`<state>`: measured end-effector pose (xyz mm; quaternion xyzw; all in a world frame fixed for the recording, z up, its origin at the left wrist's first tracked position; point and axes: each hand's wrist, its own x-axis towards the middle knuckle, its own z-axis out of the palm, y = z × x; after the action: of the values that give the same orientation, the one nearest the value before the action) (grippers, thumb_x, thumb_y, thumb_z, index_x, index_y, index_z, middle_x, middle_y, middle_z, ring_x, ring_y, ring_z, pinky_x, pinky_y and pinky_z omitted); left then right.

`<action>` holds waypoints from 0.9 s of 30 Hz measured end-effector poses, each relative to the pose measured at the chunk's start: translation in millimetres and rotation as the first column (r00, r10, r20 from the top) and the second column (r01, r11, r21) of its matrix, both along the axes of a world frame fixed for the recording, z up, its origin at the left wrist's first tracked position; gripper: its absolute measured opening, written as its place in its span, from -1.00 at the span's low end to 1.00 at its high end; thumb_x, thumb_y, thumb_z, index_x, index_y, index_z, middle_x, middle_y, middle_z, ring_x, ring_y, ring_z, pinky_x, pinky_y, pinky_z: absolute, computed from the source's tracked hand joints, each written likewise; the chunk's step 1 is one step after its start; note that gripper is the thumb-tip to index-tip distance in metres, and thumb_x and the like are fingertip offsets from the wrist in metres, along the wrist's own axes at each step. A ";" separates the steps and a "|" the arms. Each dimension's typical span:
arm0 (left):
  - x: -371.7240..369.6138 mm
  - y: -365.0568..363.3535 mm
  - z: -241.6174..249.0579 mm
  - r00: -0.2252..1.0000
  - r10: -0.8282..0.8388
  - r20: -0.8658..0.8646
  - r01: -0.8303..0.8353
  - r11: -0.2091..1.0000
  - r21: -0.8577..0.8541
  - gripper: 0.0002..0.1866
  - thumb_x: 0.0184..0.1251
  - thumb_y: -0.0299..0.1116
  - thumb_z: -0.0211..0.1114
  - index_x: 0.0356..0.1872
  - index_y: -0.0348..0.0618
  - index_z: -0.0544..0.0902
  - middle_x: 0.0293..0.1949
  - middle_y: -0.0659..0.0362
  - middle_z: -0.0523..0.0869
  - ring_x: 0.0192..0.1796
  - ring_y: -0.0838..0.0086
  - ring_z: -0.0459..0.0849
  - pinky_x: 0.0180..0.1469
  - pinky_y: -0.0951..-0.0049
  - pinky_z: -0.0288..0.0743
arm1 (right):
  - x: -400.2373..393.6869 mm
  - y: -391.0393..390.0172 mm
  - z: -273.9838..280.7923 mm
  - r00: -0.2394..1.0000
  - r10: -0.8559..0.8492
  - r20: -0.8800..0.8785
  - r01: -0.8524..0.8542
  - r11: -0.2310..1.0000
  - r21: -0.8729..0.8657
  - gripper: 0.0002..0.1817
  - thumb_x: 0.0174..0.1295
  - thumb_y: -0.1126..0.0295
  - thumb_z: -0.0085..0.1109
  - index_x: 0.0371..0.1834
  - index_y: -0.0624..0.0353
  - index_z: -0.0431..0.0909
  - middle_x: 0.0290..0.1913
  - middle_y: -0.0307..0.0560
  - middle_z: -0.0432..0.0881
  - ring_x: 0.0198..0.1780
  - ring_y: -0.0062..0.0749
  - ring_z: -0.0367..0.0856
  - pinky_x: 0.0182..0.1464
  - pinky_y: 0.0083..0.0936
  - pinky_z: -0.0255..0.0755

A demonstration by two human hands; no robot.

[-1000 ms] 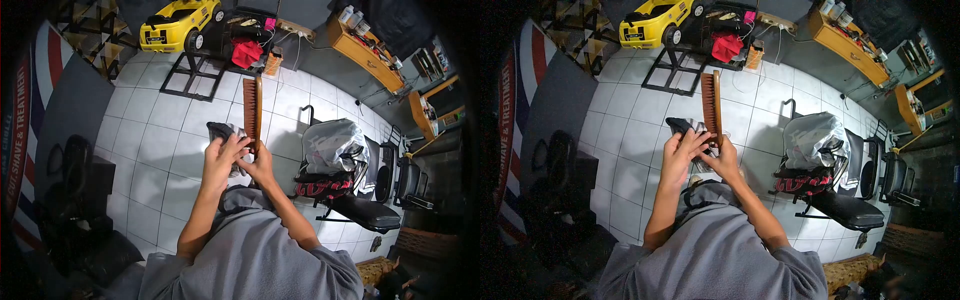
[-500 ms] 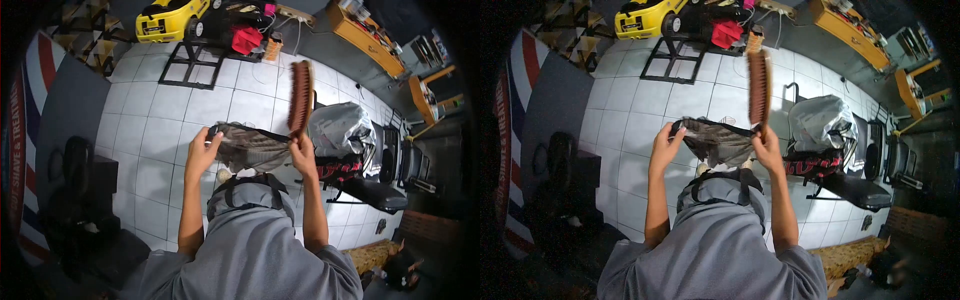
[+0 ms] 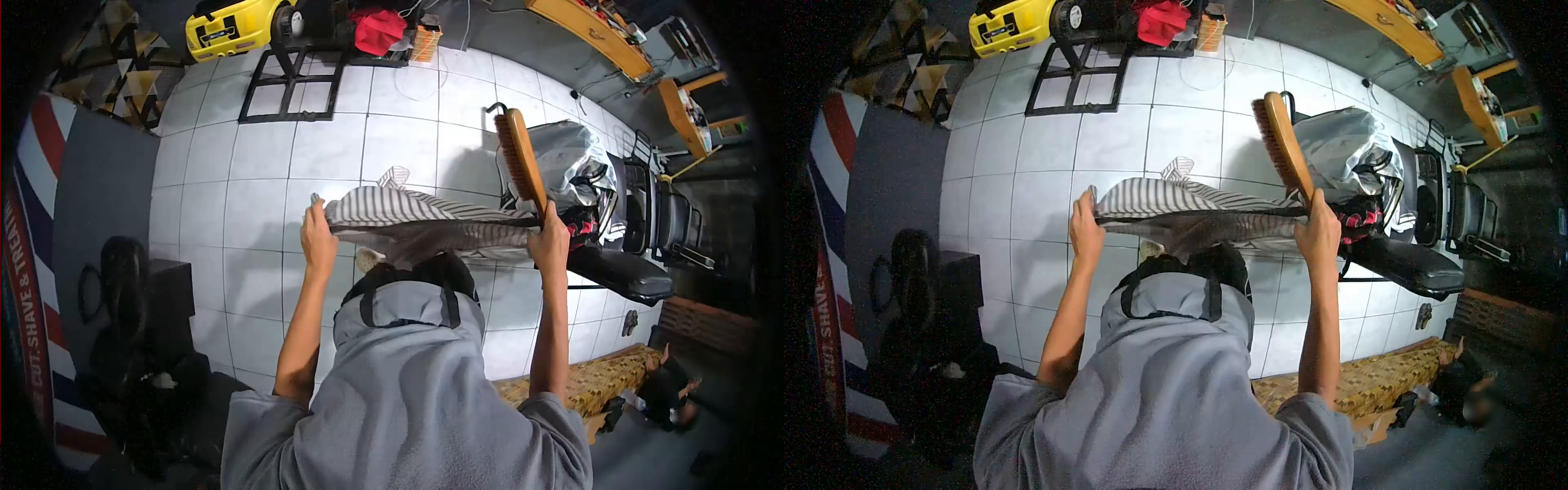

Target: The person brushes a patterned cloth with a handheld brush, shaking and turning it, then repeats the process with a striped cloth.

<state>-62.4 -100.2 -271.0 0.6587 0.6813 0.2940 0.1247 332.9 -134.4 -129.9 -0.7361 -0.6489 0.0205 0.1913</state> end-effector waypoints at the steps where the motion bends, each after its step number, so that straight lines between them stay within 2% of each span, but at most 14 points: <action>1: -6.6 -5.9 -13.2 0.999 -0.004 -0.050 0.003 1.000 -0.020 -0.51 -0.13 -0.79 0.15 -0.06 -0.22 0.44 -0.19 -0.04 0.54 -0.12 -0.03 0.52 -0.11 0.12 0.39 | 8.6 -1.1 -11.6 0.999 -0.005 0.039 0.006 1.000 -0.028 -0.53 -0.20 0.67 0.11 -0.09 0.26 0.36 -0.36 0.22 0.57 -0.23 0.19 0.55 -0.26 -0.12 0.42; 5: -22.4 -26.9 -30.3 0.997 0.004 -0.082 -0.008 0.998 -0.056 -0.44 -0.15 -0.78 0.16 0.00 -0.16 0.47 -0.22 -0.02 0.56 -0.10 0.03 0.53 -0.08 0.16 0.41 | 44.5 -0.6 -64.0 0.994 0.008 0.112 0.008 0.989 -0.146 -0.56 -0.16 0.64 0.09 -0.09 0.23 0.39 -0.33 0.18 0.58 -0.23 0.14 0.56 -0.27 -0.11 0.43; 9: -25.3 18.9 -27.5 0.997 -0.027 -0.067 0.006 0.952 -0.305 -0.58 -0.06 -0.72 0.18 -0.09 -0.16 0.51 -0.21 -0.03 0.55 -0.14 0.00 0.56 -0.10 0.12 0.46 | 54.7 37.0 -89.8 0.997 0.050 0.057 -0.045 0.994 -0.095 -0.57 -0.19 0.61 0.05 -0.11 0.24 0.47 -0.32 0.23 0.58 -0.20 0.18 0.54 -0.20 -0.12 0.42; 11: -40.4 75.2 -20.5 0.972 -0.098 -0.212 0.085 0.994 -0.071 -0.57 -0.04 -0.69 0.18 -0.05 -0.13 0.53 -0.21 -0.03 0.55 -0.16 0.01 0.57 -0.13 0.10 0.47 | 56.1 77.0 -73.6 0.995 0.057 0.086 -0.050 0.995 -0.081 -0.57 -0.20 0.62 0.04 -0.12 0.24 0.48 -0.33 0.22 0.59 -0.22 0.17 0.55 -0.21 -0.16 0.43; 12: -39.1 100.1 8.1 0.958 -0.029 -0.285 0.041 0.999 0.035 -0.53 -0.02 -0.65 0.18 0.01 -0.10 0.52 -0.20 -0.05 0.55 -0.16 0.01 0.57 -0.13 0.09 0.47 | 55.7 96.9 -55.0 0.997 0.064 0.047 -0.070 0.986 0.153 -0.62 -0.20 0.61 0.08 -0.19 0.21 0.46 -0.38 0.17 0.57 -0.28 0.12 0.56 -0.27 -0.18 0.43; 15: -11.1 123.2 161.7 0.989 0.095 -0.110 -0.060 0.956 0.287 -0.34 -0.13 -0.71 0.15 0.13 0.03 0.51 -0.27 0.01 0.52 -0.19 0.08 0.56 -0.17 0.21 0.45 | 51.6 123.8 31.1 0.996 -0.088 0.033 0.041 0.729 0.684 -0.70 -0.14 0.59 0.11 -0.24 0.22 0.47 -0.52 0.00 0.53 -0.48 -0.20 0.56 -0.41 -0.35 0.43; 17: 1.3 106.2 214.4 0.998 0.058 -0.031 -0.035 0.874 0.485 -0.40 -0.15 -0.66 0.23 0.05 0.05 0.61 -0.34 0.10 0.49 -0.29 0.24 0.49 -0.19 0.38 0.41 | 95.8 126.8 42.7 0.961 -0.186 -0.206 0.276 0.567 0.776 -0.71 0.00 0.53 0.10 -0.15 0.32 0.47 -0.57 -0.18 0.48 -0.52 -0.45 0.47 -0.40 -0.44 0.43; 20: 18.9 58.8 193.9 0.981 0.120 -0.152 0.025 0.698 0.716 -0.52 -0.13 -0.65 0.24 -0.03 -0.19 0.63 -0.32 0.08 0.52 -0.27 0.20 0.48 -0.16 0.32 0.41 | 70.7 92.4 65.4 0.746 0.400 -0.533 0.315 0.494 0.811 -0.79 0.10 0.51 0.08 -0.19 0.34 0.46 -0.29 -0.13 0.53 -0.30 -0.38 0.52 -0.24 -0.42 0.46; 21: 17.5 44.8 155.5 0.982 0.068 -0.175 0.079 0.695 0.714 -0.56 -0.12 -0.64 0.24 -0.07 -0.26 0.62 -0.33 0.07 0.52 -0.27 0.17 0.48 -0.13 0.30 0.40 | 76.9 77.3 27.1 0.821 0.281 -0.497 0.258 0.594 0.762 -0.76 0.06 0.48 0.09 -0.20 0.36 0.46 -0.25 -0.07 0.54 -0.25 -0.33 0.53 -0.16 -0.36 0.45; 23: 33.1 -0.5 73.3 0.987 0.060 -0.146 -0.029 0.978 0.207 -0.59 -0.11 -0.69 0.13 -0.12 -0.25 0.60 -0.32 -0.05 0.55 -0.15 0.06 0.50 -0.08 0.18 0.38 | 88.9 46.7 -49.1 0.948 0.075 -0.311 0.148 0.759 0.634 -0.68 -0.03 0.40 0.12 -0.22 0.40 0.46 -0.18 0.05 0.56 -0.14 -0.22 0.55 0.00 -0.24 0.43; 24: 27.5 -32.5 16.5 0.982 -0.066 -0.179 0.052 0.995 -0.086 -0.63 -0.07 -0.66 0.12 -0.13 -0.28 0.56 -0.28 -0.15 0.58 -0.11 -0.05 0.53 -0.09 0.07 0.40 | 90.5 18.2 -77.6 0.968 -0.114 -0.223 0.138 0.986 0.095 -0.69 -0.15 0.45 0.13 -0.29 0.40 0.52 -0.32 0.14 0.59 -0.16 -0.15 0.58 0.03 -0.31 0.41; 25: 14.7 -69.1 -58.6 0.988 -0.067 -0.143 -0.042 0.761 -0.647 -0.74 0.02 -0.57 0.13 -0.19 -0.32 0.58 -0.24 -0.22 0.60 -0.12 -0.14 0.55 -0.11 0.00 0.42 | 89.3 1.6 -117.2 0.879 -0.064 -0.473 0.006 0.992 -0.123 -0.71 -0.20 0.48 0.08 -0.35 0.36 0.57 -0.41 0.19 0.57 -0.24 0.00 0.57 -0.06 -0.34 0.44; 26: 3.0 -107.9 -98.4 0.979 -0.202 -0.033 0.125 0.718 -0.685 -0.76 0.10 -0.46 0.13 -0.21 -0.29 0.62 -0.20 -0.25 0.62 -0.13 -0.15 0.57 -0.10 -0.02 0.44 | 121.3 -25.6 -185.2 0.968 0.056 -0.244 -0.189 0.804 -0.564 -0.62 -0.24 0.44 0.09 -0.27 0.35 0.61 -0.32 0.24 0.64 -0.33 0.00 0.62 -0.24 -0.32 0.48; 27: -2.4 -131.1 -129.6 0.971 -0.222 0.085 0.201 0.578 -0.791 -0.74 0.07 -0.37 0.19 -0.21 -0.22 0.65 -0.18 -0.23 0.62 -0.11 -0.11 0.58 -0.06 0.03 0.45 | 145.4 -53.6 -238.5 0.935 -0.017 -0.355 -0.282 0.573 -0.770 -0.66 -0.14 0.40 0.08 -0.27 0.32 0.62 -0.41 0.13 0.61 -0.41 -0.10 0.58 -0.31 -0.33 0.45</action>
<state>-64.9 -231.3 -400.6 0.6143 0.6586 -0.0634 0.4300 478.3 -188.0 -368.4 -0.6761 -0.5808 0.4489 -0.0640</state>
